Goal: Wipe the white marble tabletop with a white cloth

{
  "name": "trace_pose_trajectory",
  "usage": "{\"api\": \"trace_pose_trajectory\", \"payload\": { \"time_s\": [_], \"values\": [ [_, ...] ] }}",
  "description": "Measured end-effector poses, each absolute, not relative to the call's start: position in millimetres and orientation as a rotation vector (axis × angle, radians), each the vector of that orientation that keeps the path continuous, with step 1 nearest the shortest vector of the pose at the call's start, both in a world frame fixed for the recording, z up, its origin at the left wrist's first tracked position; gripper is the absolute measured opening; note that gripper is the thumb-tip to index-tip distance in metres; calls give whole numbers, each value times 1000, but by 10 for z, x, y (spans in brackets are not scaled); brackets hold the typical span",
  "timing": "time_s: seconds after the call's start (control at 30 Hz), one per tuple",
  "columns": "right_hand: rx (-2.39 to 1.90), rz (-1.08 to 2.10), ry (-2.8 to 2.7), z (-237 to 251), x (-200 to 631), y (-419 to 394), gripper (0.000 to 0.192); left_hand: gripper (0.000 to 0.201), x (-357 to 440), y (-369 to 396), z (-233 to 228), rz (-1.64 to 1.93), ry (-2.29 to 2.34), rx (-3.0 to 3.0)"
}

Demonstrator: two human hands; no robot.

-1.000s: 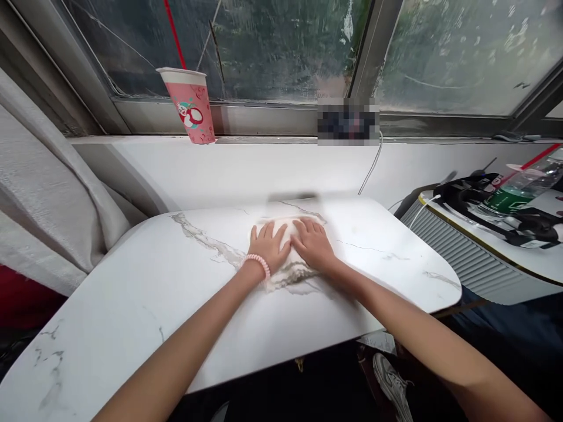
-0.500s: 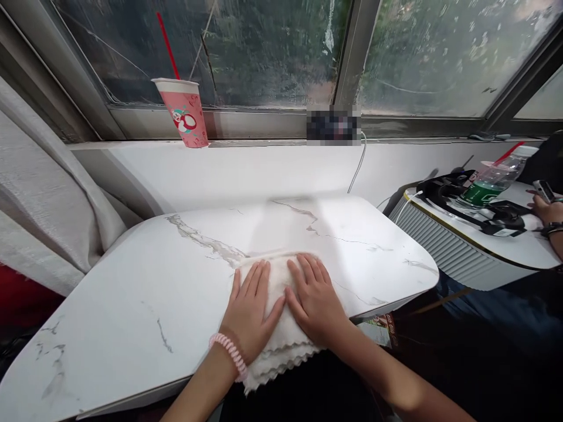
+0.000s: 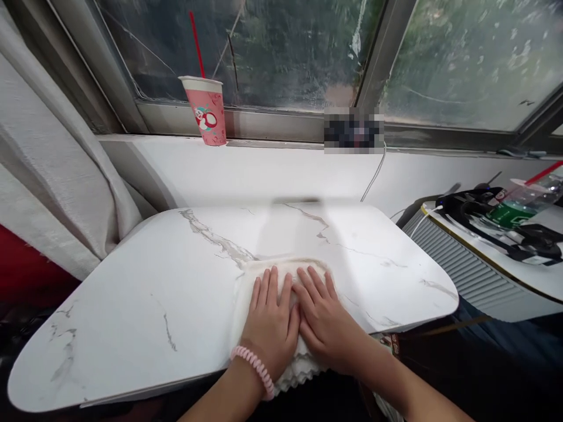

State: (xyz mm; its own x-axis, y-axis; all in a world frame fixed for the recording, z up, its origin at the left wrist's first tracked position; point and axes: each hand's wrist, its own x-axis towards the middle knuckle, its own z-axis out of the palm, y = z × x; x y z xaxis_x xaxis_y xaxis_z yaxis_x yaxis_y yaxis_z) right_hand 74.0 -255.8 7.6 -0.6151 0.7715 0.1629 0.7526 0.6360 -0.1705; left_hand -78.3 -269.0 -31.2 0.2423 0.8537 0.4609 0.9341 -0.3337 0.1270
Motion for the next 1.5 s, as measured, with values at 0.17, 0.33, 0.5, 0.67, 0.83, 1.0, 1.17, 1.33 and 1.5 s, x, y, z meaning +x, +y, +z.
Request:
{"api": "trace_pose_trajectory", "payload": {
  "time_s": [0.17,0.33,0.5,0.67,0.83,1.0,1.17,1.33,1.5],
  "values": [
    [-1194,185,-2622,69,476,-2374,50,49,-1071,-2565,-342,-627,-1735,-2380],
    [-1174,306,-2591,161,222,-2075,44,49,-1395,-2199,-113,-382,-1888,-2598],
    [-1332,393,-2502,187,0,-1707,28,44,-1531,-1740,6,-390,-1998,-2678],
    [-1246,314,-2383,59,-215,-1269,30,41,-1665,-1362,-79,-644,-2005,-2410],
    [-1256,354,-2313,31,-458,-784,34,44,-1893,-878,-67,-642,-2006,-2376],
    [-1317,334,-2240,10,-660,-384,39,45,-2056,-444,-59,-616,-2031,-2327],
    [-1342,227,-2147,-24,-781,-94,39,44,-2161,-132,-85,-656,-2026,-2281],
    [-1379,189,-2162,-37,-858,108,33,44,-2194,60,-48,-601,-2029,-2299],
    [-1429,130,-2155,-36,-905,226,30,43,-2199,154,-18,-593,-2083,-2278]
  ]
}}
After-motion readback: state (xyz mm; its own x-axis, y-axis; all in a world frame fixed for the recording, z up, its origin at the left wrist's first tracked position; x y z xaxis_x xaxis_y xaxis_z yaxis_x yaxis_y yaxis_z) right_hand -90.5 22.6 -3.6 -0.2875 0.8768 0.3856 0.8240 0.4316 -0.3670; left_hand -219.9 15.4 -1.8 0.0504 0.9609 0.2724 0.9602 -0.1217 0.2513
